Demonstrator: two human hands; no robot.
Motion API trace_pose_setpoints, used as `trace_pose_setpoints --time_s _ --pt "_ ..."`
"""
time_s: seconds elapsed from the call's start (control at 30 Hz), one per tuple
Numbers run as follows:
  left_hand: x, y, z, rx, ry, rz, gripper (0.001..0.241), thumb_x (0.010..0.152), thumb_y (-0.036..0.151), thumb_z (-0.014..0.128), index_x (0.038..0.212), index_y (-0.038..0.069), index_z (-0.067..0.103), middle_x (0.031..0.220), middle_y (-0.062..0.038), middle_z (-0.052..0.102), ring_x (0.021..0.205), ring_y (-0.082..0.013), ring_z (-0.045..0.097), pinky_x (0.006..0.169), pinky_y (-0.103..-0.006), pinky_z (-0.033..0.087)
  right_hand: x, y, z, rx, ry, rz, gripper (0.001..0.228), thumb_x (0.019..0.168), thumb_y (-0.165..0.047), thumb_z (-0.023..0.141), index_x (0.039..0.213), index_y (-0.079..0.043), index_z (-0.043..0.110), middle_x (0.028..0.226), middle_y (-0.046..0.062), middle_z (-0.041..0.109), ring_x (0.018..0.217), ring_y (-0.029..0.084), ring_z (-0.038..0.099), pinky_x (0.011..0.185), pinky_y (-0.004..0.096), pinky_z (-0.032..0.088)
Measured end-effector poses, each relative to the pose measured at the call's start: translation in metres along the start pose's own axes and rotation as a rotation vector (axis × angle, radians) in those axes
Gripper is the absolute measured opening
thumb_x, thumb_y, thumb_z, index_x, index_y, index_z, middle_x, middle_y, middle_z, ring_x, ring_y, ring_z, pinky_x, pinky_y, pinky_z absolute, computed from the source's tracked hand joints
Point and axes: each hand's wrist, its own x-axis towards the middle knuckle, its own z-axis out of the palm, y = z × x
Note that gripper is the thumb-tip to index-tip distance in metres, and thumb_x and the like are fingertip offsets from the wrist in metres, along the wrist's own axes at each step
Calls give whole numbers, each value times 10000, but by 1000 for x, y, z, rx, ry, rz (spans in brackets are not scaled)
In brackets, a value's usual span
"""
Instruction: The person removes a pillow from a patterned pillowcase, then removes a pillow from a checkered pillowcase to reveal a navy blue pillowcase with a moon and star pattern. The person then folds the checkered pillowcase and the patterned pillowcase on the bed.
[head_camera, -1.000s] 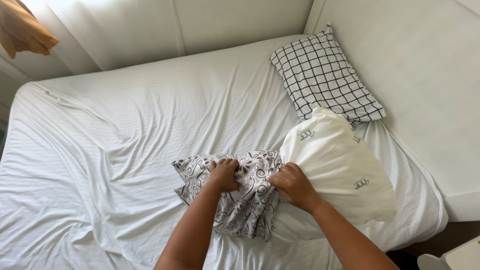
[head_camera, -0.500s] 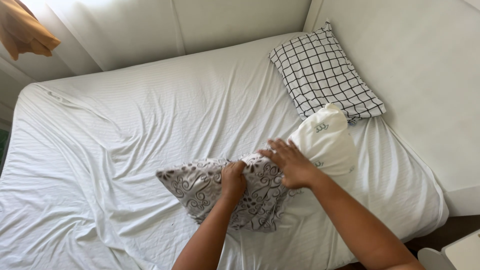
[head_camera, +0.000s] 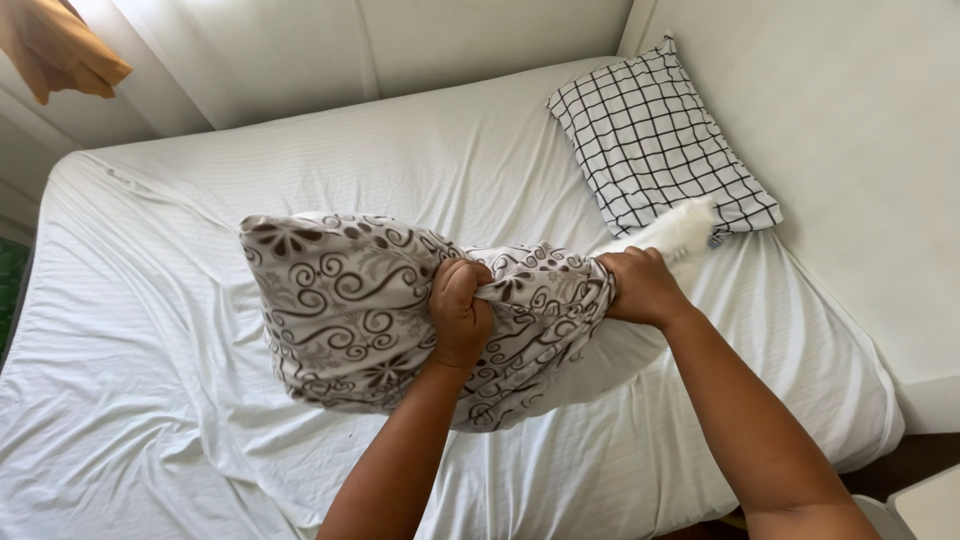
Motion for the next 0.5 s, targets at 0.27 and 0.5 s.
trace_pose_setpoints --time_s 0.27,0.5 --pt "-37 -65 -34 269 -184 74 165 778 -82 500 849 36 591 909 -113 663 952 -347 621 896 -459 493 -20 -3 52 -23 136 29 453 678 -491 835 943 -144 713 990 49 717 1056 252 616 943 432 431" --pt "-113 -121 -77 526 -852 -548 81 973 146 564 1016 118 627 921 -80 684 944 -299 666 867 -444 523 -52 16 141 -49 11 -88 486 723 -403 729 1171 -217 687 1061 5 718 1087 230 603 916 433 386"
